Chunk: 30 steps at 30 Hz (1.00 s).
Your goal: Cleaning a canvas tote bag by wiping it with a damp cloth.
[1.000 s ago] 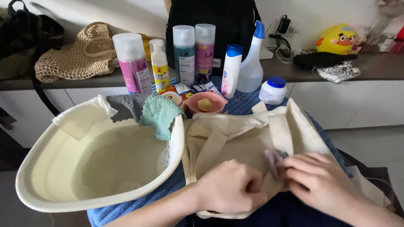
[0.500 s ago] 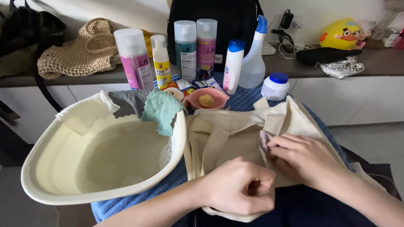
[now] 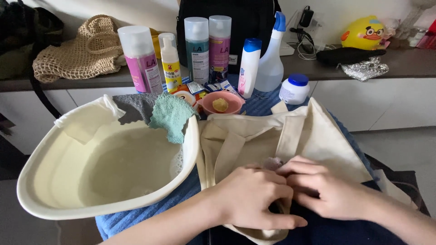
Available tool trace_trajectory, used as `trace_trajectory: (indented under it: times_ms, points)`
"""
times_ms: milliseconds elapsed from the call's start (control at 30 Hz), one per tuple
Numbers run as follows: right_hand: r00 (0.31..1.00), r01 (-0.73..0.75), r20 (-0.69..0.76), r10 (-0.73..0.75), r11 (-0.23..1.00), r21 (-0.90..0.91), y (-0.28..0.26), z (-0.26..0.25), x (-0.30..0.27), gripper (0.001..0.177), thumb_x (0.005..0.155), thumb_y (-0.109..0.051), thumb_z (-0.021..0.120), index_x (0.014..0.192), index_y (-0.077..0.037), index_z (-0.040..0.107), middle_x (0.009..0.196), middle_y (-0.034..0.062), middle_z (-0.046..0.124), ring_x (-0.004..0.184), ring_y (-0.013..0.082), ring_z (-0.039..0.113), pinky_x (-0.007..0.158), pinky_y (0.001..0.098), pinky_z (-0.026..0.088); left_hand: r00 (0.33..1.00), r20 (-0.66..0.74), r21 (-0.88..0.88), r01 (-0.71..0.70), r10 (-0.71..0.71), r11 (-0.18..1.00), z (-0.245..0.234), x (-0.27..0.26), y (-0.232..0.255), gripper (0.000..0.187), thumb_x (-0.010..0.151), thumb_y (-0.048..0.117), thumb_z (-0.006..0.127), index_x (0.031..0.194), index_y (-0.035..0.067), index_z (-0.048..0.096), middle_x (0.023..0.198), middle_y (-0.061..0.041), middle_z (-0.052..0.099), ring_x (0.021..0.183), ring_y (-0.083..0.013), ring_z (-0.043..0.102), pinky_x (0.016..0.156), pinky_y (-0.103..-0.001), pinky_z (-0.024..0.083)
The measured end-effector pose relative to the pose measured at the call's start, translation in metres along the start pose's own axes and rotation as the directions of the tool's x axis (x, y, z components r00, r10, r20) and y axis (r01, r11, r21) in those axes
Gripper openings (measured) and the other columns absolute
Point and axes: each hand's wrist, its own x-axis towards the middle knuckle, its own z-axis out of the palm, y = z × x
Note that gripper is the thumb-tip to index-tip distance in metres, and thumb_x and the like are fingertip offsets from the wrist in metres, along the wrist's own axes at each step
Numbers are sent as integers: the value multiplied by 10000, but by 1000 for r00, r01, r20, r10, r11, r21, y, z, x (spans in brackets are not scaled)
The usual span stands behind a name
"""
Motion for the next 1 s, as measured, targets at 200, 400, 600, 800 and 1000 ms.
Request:
trace_trajectory:
  times_ms: [200, 400, 600, 800, 1000]
  points:
    - [997, 70, -14, -78, 950, -304, 54, -1, -8, 288, 831, -97, 731, 1111, -140, 783, 1401, -15, 645, 1271, 242, 617, 1038, 467, 459, 1000, 19, 129, 15, -18, 992, 6, -6, 8, 535, 858, 647, 449, 712, 221, 738, 784, -17, 712, 724, -254, 703, 630, -404, 516]
    - [988, -150, -66, 140, 757, -636, 54, -9, 4, 244, 909, -181, 630, 1102, -236, 769, 1344, -94, 657, 1166, 226, 639, 785, 509, 615, 1000, -8, 100, 10, -9, 995, 7, -6, 7, 498, 855, 616, 515, 648, 213, 721, 737, 25, 684, 662, -250, 678, 553, -403, 481]
    - [981, -163, -51, 186, 660, -733, 63, -11, 16, 431, 756, -49, 746, 1176, -146, 729, 1374, -28, 618, 1226, 266, 599, 940, 544, 572, 1000, 23, 120, 12, -15, 993, 5, -4, 7, 484, 859, 605, 525, 645, 201, 687, 740, 26, 702, 655, -271, 690, 519, -407, 479]
    - [928, -201, -372, -30, 801, -564, 59, -48, 32, 173, 954, -92, 653, 1047, -1, 767, 1175, 118, 673, 852, 217, 705, 849, 384, 592, 998, -56, 101, -20, 26, 995, 11, -4, 3, 446, 856, 590, 541, 658, 217, 686, 702, 49, 698, 684, -243, 700, 568, -396, 497]
    - [941, -164, -338, -18, 849, -502, 114, -12, 40, 187, 934, -116, 610, 982, -135, 789, 1066, 23, 734, 1079, 209, 629, 1238, 638, 260, 997, -62, 64, -43, 47, 997, 8, -4, 2, 427, 876, 565, 550, 677, 208, 675, 687, 45, 659, 602, -233, 677, 493, -381, 461]
